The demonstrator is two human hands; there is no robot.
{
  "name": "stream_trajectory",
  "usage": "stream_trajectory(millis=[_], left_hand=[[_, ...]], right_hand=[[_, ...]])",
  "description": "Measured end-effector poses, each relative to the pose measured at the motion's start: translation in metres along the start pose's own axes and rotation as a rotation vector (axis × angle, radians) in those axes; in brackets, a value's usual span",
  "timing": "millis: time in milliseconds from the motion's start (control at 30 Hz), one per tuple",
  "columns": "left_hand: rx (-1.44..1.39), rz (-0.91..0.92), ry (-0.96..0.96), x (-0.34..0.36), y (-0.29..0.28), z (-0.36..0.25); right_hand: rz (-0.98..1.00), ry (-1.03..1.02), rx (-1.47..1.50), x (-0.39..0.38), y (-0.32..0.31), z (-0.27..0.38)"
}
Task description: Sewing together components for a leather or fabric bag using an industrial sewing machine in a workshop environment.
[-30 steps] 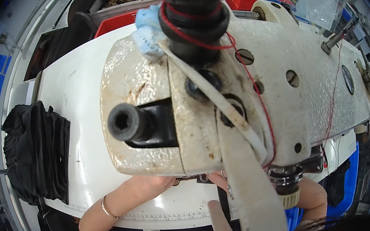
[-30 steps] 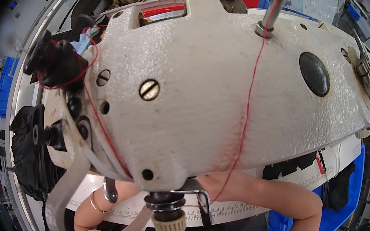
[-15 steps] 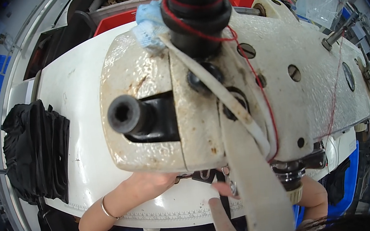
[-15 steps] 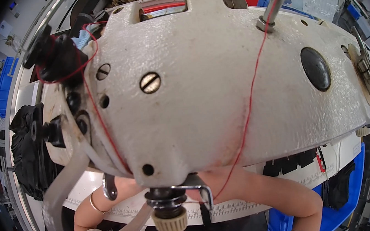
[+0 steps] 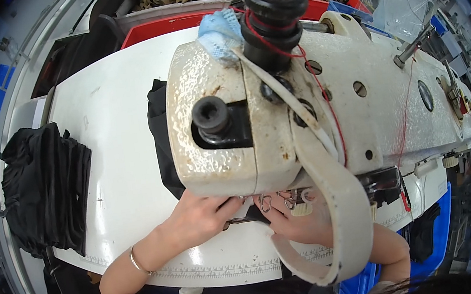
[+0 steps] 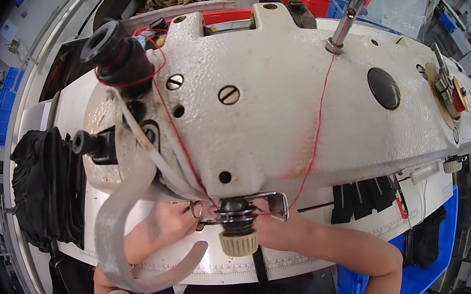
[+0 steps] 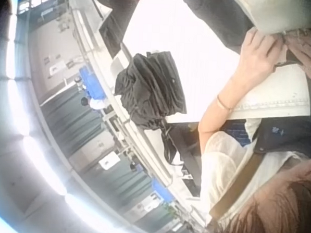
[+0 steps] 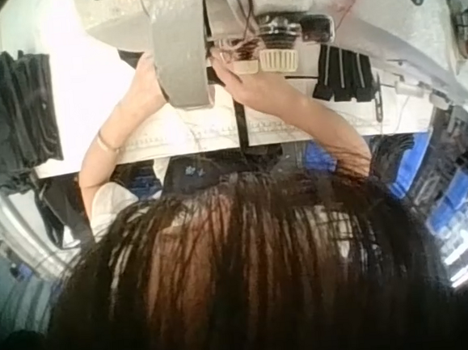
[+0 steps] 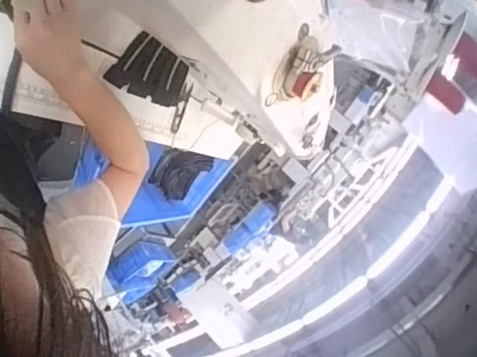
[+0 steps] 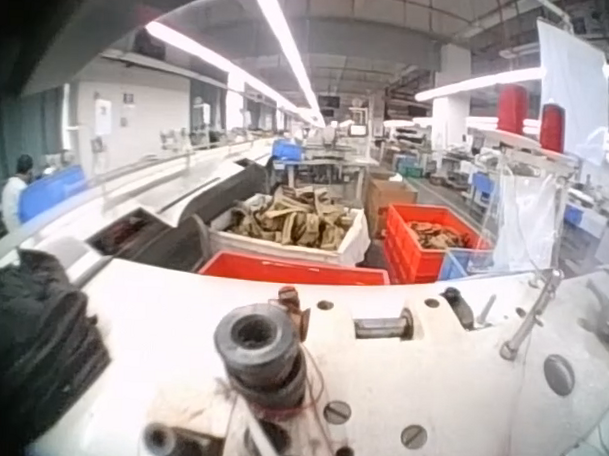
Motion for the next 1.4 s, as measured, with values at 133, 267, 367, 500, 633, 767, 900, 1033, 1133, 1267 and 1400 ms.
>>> stream_trajectory(millis=[133, 267, 367, 500, 633, 767, 900, 1033, 1133, 1267, 1400], left_hand=[[0.080, -0.023, -0.028, 0.013, 0.001, 0.014], [0.072, -0.105, -0.040, 0.022, -0.002, 0.020], [0.092, -0.099, -0.036, 0.024, -0.009, 0.013], [0.145, 0.004, -0.090, 0.028, -0.019, -0.006], [-0.041, 0.334, -0.143, 0.001, -0.036, -0.020], [-0.261, 0.423, -0.037, 0.000, -0.046, -0.028], [-0.138, 0.549, 0.116, 0.003, -0.052, -0.027], [0.636, -0.009, 0.280, -0.005, -0.069, -0.039], [0.915, -0.133, 0.134, -0.023, -0.060, -0.063], [0.752, 0.054, -0.298, -0.054, -0.036, -0.069], [0.375, 0.060, -0.406, -0.049, -0.051, -0.071]], right_hand=[[-0.076, 0.521, 0.798, 0.003, 0.005, -0.008], [0.051, 0.380, 0.295, 0.004, -0.006, -0.010], [0.135, 0.267, -0.088, 0.004, -0.016, -0.009], [0.010, 0.146, -0.201, 0.002, 0.007, -0.021], [-0.065, 0.005, 0.459, 0.002, -0.007, 0.012], [0.129, 0.193, 1.090, -0.004, -0.022, 0.050], [0.257, 0.663, 1.732, -0.005, -0.014, 0.054], [0.116, 0.804, 1.282, 0.015, -0.008, 0.048], [-0.123, 0.675, 0.959, 0.038, 0.012, 0.046], [-0.352, 0.761, 1.315, 0.050, 0.040, 0.039], [-0.379, 0.587, 1.396, 0.044, 0.045, 0.040]])
Point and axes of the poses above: each hand's wrist, its own x-axis towards the middle knuckle, its own y-axis out of the palm, z = x × y, the point moved 1 cm from there along x, towards the middle knuckle, and after that the axes turned 1 degree about -z, right-handed, at the moved point
